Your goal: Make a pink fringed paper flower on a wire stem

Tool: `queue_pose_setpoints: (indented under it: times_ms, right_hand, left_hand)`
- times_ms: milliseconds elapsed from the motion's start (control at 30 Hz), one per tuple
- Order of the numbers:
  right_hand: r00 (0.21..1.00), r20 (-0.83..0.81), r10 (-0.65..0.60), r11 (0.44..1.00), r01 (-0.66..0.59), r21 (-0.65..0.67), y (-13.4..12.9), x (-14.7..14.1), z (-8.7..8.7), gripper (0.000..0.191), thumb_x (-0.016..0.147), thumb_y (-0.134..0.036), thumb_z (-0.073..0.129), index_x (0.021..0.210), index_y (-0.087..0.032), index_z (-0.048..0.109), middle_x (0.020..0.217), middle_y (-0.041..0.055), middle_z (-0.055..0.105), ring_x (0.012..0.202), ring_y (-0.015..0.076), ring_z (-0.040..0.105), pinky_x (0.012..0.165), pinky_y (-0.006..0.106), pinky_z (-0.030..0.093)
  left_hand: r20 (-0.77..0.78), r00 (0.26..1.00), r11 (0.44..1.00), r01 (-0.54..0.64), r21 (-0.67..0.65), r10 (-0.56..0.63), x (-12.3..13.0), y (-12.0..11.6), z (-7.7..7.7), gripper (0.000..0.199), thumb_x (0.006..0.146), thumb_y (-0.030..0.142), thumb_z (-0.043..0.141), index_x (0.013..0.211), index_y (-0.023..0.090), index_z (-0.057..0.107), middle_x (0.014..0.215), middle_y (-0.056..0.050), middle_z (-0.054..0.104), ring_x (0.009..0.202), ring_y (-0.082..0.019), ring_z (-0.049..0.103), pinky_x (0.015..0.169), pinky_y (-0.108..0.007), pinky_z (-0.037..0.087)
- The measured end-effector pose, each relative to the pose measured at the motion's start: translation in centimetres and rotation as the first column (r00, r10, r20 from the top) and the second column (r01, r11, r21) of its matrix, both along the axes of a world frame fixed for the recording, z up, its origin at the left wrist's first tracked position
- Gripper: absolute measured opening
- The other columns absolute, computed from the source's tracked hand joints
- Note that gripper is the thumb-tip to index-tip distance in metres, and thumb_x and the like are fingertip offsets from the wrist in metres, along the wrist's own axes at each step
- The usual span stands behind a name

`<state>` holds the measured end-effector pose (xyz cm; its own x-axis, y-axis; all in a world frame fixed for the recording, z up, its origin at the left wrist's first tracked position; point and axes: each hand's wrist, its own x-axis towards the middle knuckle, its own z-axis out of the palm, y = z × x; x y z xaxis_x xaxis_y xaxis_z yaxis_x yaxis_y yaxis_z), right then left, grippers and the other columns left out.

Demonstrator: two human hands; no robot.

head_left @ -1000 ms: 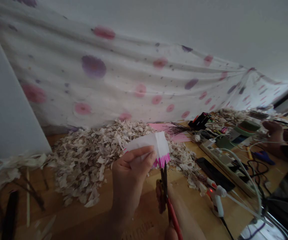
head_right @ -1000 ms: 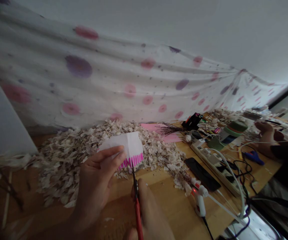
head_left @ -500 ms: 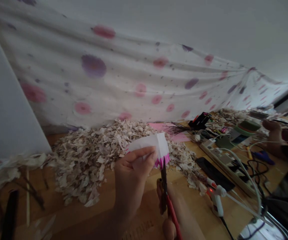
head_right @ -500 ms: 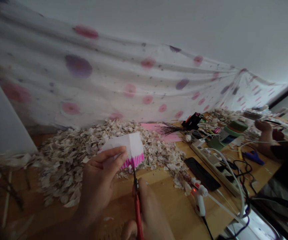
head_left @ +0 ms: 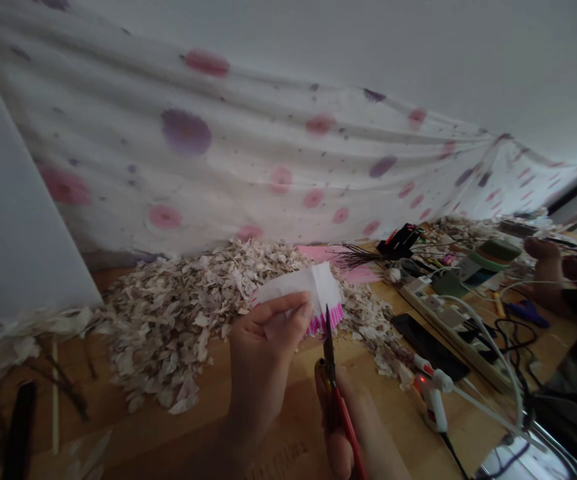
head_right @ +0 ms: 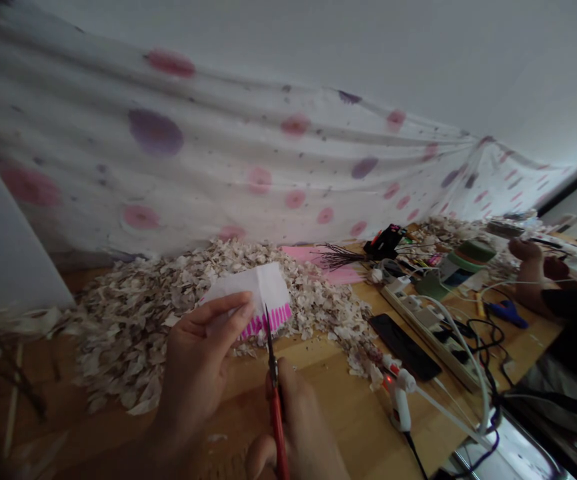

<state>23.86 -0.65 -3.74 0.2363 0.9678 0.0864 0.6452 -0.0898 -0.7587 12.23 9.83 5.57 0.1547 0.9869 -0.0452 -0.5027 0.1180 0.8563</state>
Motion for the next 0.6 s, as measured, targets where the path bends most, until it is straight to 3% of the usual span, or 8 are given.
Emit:
queue_pose_setpoints:
  times_ms: [200, 467, 600]
  right_hand:
    - [0.997, -0.061, -0.036, 0.998, 0.033, -0.044, -0.4, -0.2, 0.8, 0.053, 0.072, -0.063, 0.084, 0.095, -0.023, 0.059, 0.083, 0.0035, 0.061, 0.075, 0.0226, 0.058, 0.062, 0.03, 0.053]
    - [0.988, -0.152, -0.015, 0.995, 0.0, -0.097, 0.3, -0.7, 2.0, 0.047, 0.081, -0.067, 0.073, 0.084, -0.024, 0.053, 0.065, -0.0038, 0.049, 0.055, 0.0152, 0.05, 0.044, 0.024, 0.041]
    - [0.988, -0.156, -0.006, 0.996, -0.009, -0.09, 0.4, -0.5, 2.2, 0.053, 0.072, -0.065, 0.083, 0.079, -0.025, 0.049, 0.061, -0.005, 0.048, 0.056, 0.0147, 0.049, 0.049, 0.024, 0.042]
  left_hand:
    - [0.02, 1.0, 1.0, -0.001, -0.022, 0.002, 0.0, 0.1, -0.3, 0.012, 0.069, 0.026, 0.091, 0.08, 0.024, 0.085, 0.075, -0.001, 0.082, 0.062, -0.007, 0.07, 0.062, -0.011, 0.057]
    - [0.017, 1.0, 1.0, 0.019, -0.018, -0.019, -0.1, 0.1, -0.2, 0.01, 0.071, 0.025, 0.089, 0.081, 0.025, 0.085, 0.078, -0.001, 0.083, 0.068, -0.008, 0.073, 0.067, -0.012, 0.058]
    - [0.013, 1.0, 0.999, 0.026, -0.022, -0.026, 0.0, 0.1, 0.0, 0.011, 0.071, 0.027, 0.089, 0.081, 0.025, 0.086, 0.079, 0.0, 0.083, 0.069, -0.009, 0.074, 0.067, -0.012, 0.058]
